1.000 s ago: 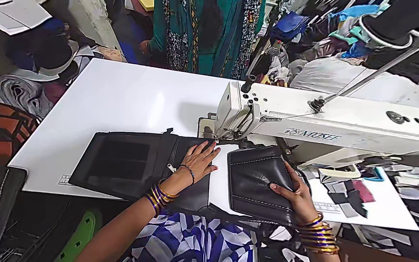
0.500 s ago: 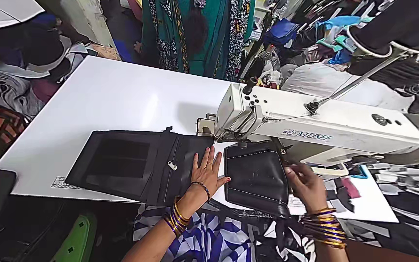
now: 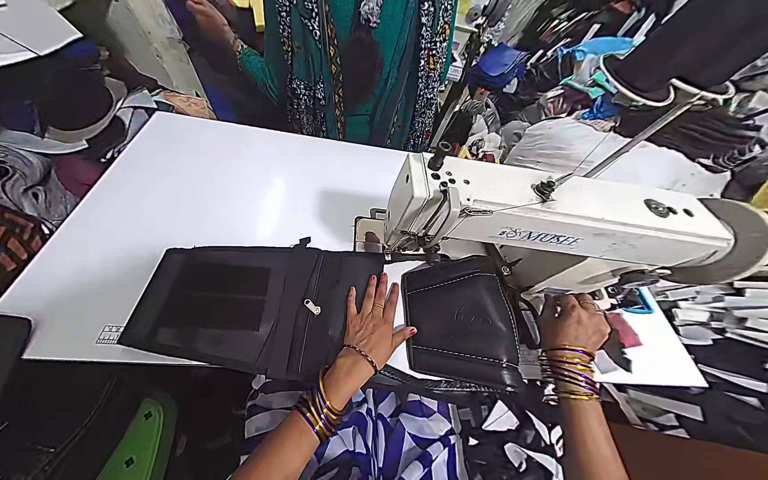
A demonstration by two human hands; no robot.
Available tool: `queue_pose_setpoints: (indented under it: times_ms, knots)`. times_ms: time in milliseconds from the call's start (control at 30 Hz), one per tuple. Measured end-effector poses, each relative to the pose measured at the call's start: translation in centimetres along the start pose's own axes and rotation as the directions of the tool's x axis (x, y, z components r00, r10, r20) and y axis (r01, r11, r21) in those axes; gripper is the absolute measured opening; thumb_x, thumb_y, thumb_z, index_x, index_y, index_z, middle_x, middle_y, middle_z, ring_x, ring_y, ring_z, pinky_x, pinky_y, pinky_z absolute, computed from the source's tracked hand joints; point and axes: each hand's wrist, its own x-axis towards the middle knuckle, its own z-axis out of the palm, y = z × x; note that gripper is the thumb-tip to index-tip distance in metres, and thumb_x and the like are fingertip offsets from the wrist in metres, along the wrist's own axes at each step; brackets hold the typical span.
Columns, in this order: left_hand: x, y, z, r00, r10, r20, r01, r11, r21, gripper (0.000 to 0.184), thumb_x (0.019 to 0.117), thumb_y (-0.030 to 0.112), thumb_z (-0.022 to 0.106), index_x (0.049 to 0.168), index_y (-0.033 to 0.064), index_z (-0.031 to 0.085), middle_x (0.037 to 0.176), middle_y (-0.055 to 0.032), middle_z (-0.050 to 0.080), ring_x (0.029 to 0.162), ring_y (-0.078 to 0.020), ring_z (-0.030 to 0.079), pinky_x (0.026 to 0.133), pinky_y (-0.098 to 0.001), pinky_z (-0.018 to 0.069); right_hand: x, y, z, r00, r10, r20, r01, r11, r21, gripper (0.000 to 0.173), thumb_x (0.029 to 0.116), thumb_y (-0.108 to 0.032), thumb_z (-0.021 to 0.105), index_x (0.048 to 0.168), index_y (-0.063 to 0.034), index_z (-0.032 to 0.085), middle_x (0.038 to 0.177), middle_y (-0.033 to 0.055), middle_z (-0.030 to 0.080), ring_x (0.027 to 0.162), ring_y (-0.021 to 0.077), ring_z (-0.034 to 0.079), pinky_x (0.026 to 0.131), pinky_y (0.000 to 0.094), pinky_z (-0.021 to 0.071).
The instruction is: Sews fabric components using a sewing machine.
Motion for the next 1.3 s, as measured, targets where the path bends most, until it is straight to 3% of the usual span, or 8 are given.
queue_pose_setpoints:
  times_ms: [100, 267, 400, 500, 567, 700, 933, 1300]
  knots:
    - [0.2, 0.1, 0.0, 1.0, -0.006, -0.019, 0.006, 1.0, -0.005, 0.087, 0.1009, 0.065, 0.04, 0.164, 0.0068, 0.021, 0.171, -0.0182, 0.012, 0.159, -0.036, 0.008, 0.12, -0.0694, 0.0017, -1.8, -1.4, -3.4, 0.969, -0.243, -0.048, 0.247, 0.948, 0.2, 0.027, 0.0989, -0.011, 0.059, 0.102, 0.0124, 0.073, 0.105, 0.037, 0.069, 0.099, 0.0559, 0.067, 0.085, 0.07, 0.0481]
    - [1.2, 0.2, -3.1, 0.981, -0.018, 0.195, 0.031, 0.998, -0.061, 0.083, 0.1033, 0.055, 0.047, 0.164, 0.008, 0.018, 0.172, -0.018, 0.009, 0.16, -0.035, 0.004, 0.122, -0.0669, 0.0006, -12.3, -10.0, -1.6, 0.608, -0.792, -0.057, 0.689, 0.491, 0.533, 0.021, 0.0885, -0.016, 0.064, 0.094, -0.0029, 0.08, 0.102, 0.0126, 0.077, 0.099, 0.0313, 0.074, 0.085, 0.0479, 0.0597]
    - [-1.4, -4.9, -7.3, 0.824, 0.39, 0.411, -0.316, 0.919, -0.237, 0.054, 0.0984, 0.024, 0.068, 0.146, 0.0027, 0.055, 0.163, -0.0235, 0.033, 0.154, -0.0413, 0.024, 0.123, -0.0575, 0.0211, -13.7, -11.0, 2.2, 0.516, -0.848, -0.121, 0.787, 0.415, 0.456, 0.018, 0.0828, -0.016, 0.064, 0.088, -0.0077, 0.08, 0.094, 0.0086, 0.076, 0.093, 0.0343, 0.071, 0.072, 0.0504, 0.0526]
    - [-5.5, -7.6, -4.2, 0.791, 0.563, 0.237, -0.525, 0.825, -0.209, 0.059, 0.085, 0.008, 0.078, 0.142, 0.0142, 0.063, 0.158, -0.0136, 0.046, 0.149, -0.0387, 0.036, 0.115, -0.0628, 0.0287, -13.5, -11.0, 2.7, 0.507, -0.841, -0.189, 0.813, 0.394, 0.429, 0.02, 0.0841, -0.016, 0.059, 0.081, -0.0091, 0.078, 0.087, 0.0069, 0.075, 0.086, 0.0297, 0.07, 0.071, 0.0461, 0.0493]
    - [-6.9, -8.5, -0.7, 0.765, 0.635, -0.109, -0.64, 0.767, -0.027, 0.042, 0.0894, 0.006, 0.067, 0.131, 0.0145, 0.071, 0.14, -0.0067, 0.065, 0.129, -0.0309, 0.061, 0.1, -0.052, 0.0485, -13.6, -11.4, 2.9, 0.498, -0.829, -0.253, 0.837, 0.383, 0.392, 0.022, 0.0858, -0.015, 0.057, 0.076, -0.0084, 0.076, 0.082, 0.0069, 0.074, 0.082, 0.0282, 0.068, 0.071, 0.0431, 0.0472]
    - [-6.8, -8.2, 0.7, 0.728, 0.6, -0.333, -0.637, 0.771, -0.002, 0.028, 0.0967, 0.02, 0.061, 0.12, 0.0104, 0.074, 0.119, -0.0066, 0.075, 0.111, -0.0255, 0.071, 0.092, -0.0387, 0.056, -14.7, -12.2, 3.1, 0.457, -0.824, -0.334, 0.885, 0.384, 0.263, 0.024, 0.089, -0.012, 0.056, 0.073, -0.0083, 0.073, 0.08, 0.0052, 0.073, 0.081, 0.0254, 0.067, 0.071, 0.0392, 0.0475]
    - [-6.7, -7.0, -0.1, 0.767, 0.61, -0.199, -0.596, 0.792, 0.131, 0.029, 0.1013, 0.017, 0.054, 0.12, 0.0165, 0.076, 0.137, 0.0004, 0.068, 0.114, -0.0258, 0.068, 0.077, -0.0442, 0.0536, -15.7, -11.2, 2.8, 0.56, -0.808, -0.186, 0.819, 0.504, 0.274, 0.04, 0.098, -0.04, 0.048, 0.104, -0.015, 0.079, 0.101, 0.0048, 0.076, 0.093, 0.0269, 0.066, 0.081, 0.043, 0.0448]
    - [-2.4, -6.3, -2.5, 0.818, 0.571, -0.069, -0.567, 0.82, 0.079, 0.033, 0.1002, 0.009, 0.053, 0.125, 0.0113, 0.074, 0.133, -0.0029, 0.07, 0.119, -0.0306, 0.066, 0.075, -0.0489, 0.0534, -11.0, -12.0, 5.0, 0.543, -0.804, -0.24, 0.83, 0.473, 0.294, 0.032, 0.0931, -0.023, 0.05, 0.099, -0.0132, 0.08, 0.096, 0.0075, 0.075, 0.091, 0.0298, 0.066, 0.08, 0.0456, 0.0434]
